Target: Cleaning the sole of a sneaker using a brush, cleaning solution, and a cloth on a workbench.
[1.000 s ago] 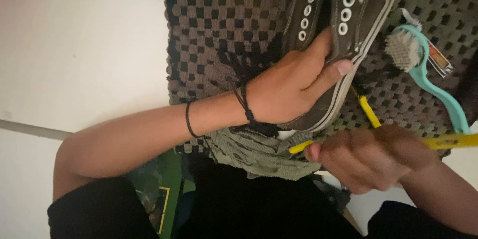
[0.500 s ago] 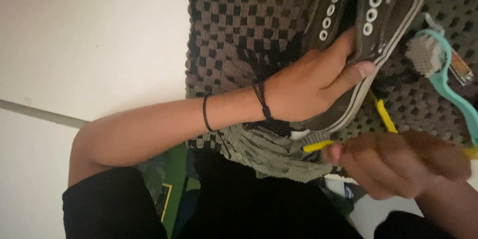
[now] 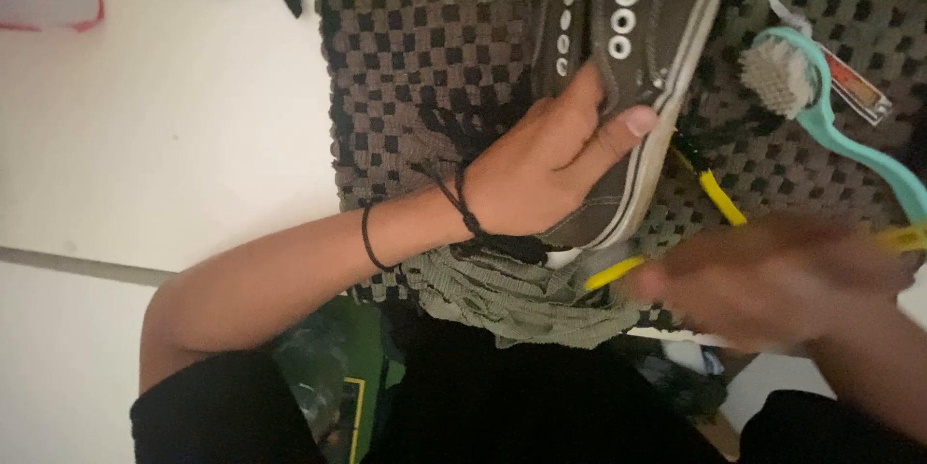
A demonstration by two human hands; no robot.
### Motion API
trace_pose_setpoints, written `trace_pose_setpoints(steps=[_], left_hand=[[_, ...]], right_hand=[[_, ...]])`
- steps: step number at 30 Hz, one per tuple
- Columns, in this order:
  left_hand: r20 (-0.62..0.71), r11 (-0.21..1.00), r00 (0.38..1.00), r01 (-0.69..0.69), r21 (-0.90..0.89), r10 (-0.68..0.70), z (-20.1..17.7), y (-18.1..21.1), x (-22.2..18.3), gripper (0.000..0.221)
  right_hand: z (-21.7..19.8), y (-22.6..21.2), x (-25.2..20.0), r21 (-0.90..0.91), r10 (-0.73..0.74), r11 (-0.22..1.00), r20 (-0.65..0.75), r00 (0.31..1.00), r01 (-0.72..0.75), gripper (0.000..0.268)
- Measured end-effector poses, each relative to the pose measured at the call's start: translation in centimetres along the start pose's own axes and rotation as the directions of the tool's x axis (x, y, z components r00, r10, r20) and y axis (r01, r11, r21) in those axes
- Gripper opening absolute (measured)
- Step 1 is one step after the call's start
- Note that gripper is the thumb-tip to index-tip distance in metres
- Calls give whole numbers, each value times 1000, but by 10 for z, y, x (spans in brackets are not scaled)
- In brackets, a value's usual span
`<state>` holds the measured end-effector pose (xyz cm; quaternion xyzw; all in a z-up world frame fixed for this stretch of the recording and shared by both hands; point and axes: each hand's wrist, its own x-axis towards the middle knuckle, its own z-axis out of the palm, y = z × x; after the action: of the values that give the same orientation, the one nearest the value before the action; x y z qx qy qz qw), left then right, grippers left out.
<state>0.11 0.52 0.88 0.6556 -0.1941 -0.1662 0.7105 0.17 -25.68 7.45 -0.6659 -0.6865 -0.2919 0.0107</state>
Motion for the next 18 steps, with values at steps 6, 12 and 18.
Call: trace_pose_setpoints(steps=[6,12,18], left_hand=[[-17,999,1000,-23,33,24,0,1,-3,53],[-39,997,997,71,25,-70,1,4,-5,56],[-86,987,987,143,74,-136,0,12,-2,45]], right_hand=[[20,-36,-49,-38,-112,994,-168,979,107,35],[14,-54,-64,18,28,999,429,903,-40,43],[16,-37,-50,-68,179,983,204,963,-169,40]])
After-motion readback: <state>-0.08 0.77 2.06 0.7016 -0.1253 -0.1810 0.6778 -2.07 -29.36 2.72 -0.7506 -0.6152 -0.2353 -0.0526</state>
